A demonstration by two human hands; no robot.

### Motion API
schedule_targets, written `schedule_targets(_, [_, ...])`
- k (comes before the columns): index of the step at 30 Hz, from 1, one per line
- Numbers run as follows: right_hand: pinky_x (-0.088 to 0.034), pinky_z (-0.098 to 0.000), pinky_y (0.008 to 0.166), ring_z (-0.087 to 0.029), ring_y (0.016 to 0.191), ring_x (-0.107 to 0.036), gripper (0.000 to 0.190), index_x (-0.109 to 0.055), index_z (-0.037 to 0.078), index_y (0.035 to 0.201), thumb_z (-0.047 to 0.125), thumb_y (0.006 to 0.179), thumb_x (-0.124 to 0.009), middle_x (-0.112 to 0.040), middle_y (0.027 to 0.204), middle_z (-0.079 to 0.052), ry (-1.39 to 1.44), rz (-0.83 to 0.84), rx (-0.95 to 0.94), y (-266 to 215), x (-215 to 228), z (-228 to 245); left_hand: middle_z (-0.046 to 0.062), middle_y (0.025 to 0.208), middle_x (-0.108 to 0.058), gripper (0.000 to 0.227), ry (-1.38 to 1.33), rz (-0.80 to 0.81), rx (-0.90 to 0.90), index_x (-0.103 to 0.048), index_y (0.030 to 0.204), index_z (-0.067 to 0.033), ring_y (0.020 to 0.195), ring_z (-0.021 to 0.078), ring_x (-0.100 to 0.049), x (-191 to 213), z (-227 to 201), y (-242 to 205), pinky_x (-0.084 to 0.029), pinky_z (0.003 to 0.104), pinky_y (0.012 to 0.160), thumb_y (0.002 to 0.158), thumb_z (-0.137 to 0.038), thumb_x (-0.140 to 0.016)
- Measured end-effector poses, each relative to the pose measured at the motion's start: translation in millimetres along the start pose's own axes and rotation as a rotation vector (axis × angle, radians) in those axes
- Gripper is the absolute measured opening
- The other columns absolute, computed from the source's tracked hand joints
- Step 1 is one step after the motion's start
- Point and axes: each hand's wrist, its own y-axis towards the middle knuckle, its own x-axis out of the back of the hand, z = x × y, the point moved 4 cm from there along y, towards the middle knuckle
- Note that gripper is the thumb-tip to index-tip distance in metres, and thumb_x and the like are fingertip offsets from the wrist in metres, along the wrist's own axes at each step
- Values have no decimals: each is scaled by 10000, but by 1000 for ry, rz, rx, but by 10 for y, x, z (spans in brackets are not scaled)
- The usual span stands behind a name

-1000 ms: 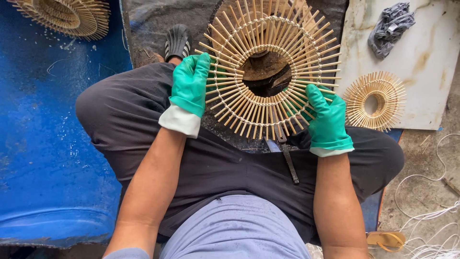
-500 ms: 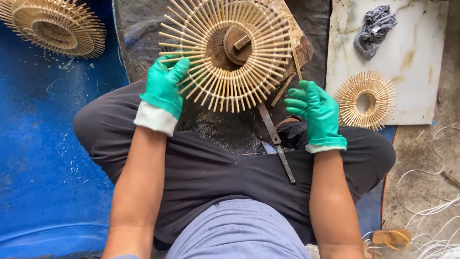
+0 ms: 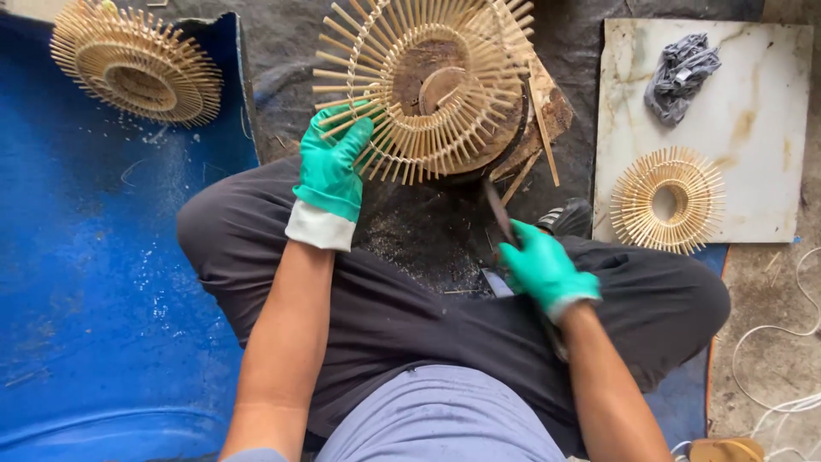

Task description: The recorder is assembling and finishing bamboo lampshades, using pliers and a metal file to shape the bamboo strips.

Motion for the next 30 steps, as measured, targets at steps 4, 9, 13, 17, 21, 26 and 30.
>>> schedule_targets(4, [-465,-276,399,-134,486,-591,573,-482,82,1505,154,949,-599,-748,877,-126,295,-77,8,-622,301,182,116,1196,-748,276,52,12,-76,-670,1214,-17,1076,197,-728,46,-111,-76,-608,322,967,952,41,-737])
schedule_targets(9, [-439,-229,369,-102,470,-588,547,-525,29,1487,165,961,-592,-763,872,-127,566,-43,202,-1046,405,735,80,1162,-745,254,292,68,-106,-658,1222,-25,1032,149,-711,-67,60,-141,-600,293,924,987,-8,-756])
schedule_targets(13, [-422,-227,351,-92,437,-561,523,-561,6,1453,181,962,-600,-773,859,-137,670,96,220,-988,356,941,70,1159,-741,279,319,94,-112,-656,1199,-33,1027,152,-725,-252,-52,-308,-620,299,929,950,-20,-781])
schedule_targets(17, [-409,-230,335,-80,420,-548,501,-592,23,1427,190,956,-608,-758,827,-121,681,122,236,-1014,269,1125,68,1170,-737,286,382,124,-157,-648,1227,-45,1041,142,-714,-243,2,-360,-613,288,929,970,-37,-775])
schedule_targets(21, [-386,-230,323,-81,411,-543,486,-612,41,1410,188,947,-618,-745,791,-111,612,160,254,-1026,287,1057,67,1199,-736,308,350,97,-129,-656,1247,-41,1059,143,-719,-185,-4,-382,-613,296,944,961,-50,-773])
schedule_targets(26, [-396,-235,317,-96,399,-555,493,-599,45,1401,182,929,-624,-747,771,-112,601,160,243,-1027,250,1074,61,1191,-735,284,397,102,-175,-667,1239,-37,1052,134,-700,-132,113,-327,-592,292,935,980,-59,-782])
schedule_targets(30, [-406,-239,331,-103,422,-574,500,-579,14,1423,180,954,-624,-745,789,-119,646,120,308,-920,213,976,50,1169,-740,298,367,156,-195,-670,1235,-42,1038,140,-704,-193,-10,-336,-593,302,933,968,-55,-800])
